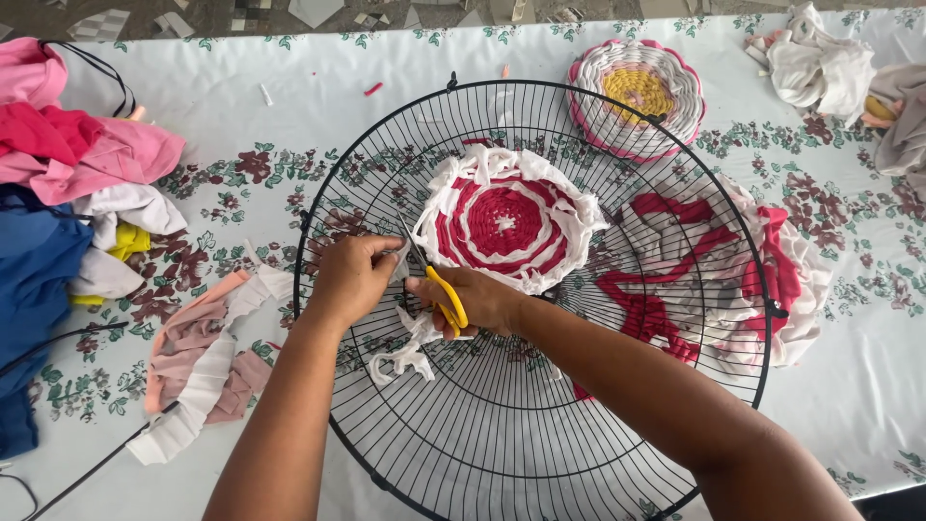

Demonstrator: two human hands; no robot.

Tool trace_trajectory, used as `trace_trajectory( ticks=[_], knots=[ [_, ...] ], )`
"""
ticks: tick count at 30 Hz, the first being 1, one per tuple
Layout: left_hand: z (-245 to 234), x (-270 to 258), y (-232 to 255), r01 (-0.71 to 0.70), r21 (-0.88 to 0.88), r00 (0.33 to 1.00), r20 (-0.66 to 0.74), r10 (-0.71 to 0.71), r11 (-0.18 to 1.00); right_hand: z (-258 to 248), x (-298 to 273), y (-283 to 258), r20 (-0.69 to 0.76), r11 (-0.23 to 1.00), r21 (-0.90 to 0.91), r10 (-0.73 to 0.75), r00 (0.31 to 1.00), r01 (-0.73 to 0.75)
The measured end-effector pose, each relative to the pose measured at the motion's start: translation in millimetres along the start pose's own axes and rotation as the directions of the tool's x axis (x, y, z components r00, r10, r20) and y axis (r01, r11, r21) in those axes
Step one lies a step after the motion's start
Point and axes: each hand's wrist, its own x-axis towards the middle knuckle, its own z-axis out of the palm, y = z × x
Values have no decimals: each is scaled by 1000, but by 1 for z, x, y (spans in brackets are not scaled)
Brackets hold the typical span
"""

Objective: Weaving strips of fabric through a metal fan cover to create a handmade rug.

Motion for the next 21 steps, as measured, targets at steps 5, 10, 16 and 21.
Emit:
trace_trajectory(
  ticks=[5, 10, 16, 21],
  knots=[
    [3, -1, -3, -2, -13, 1000, -29, 1, 1000, -2, 4, 6, 25, 998, -66, -6, 1000, 7],
    [2, -2, 0, -28, -18, 998, -52, 27, 999, -2, -3, 0, 23, 998, -59, 0, 1000, 2],
    [2, -6, 1, -60, 48, 997, -46, 62, 997, 1, 3, 9, -83, 990, -142, -16, 996, 4],
    [4, -15, 4, -11, 13, 994, 112, 9, 1000, 0, -18, -9, -56, 971, -240, 4, 998, -18]
  ],
)
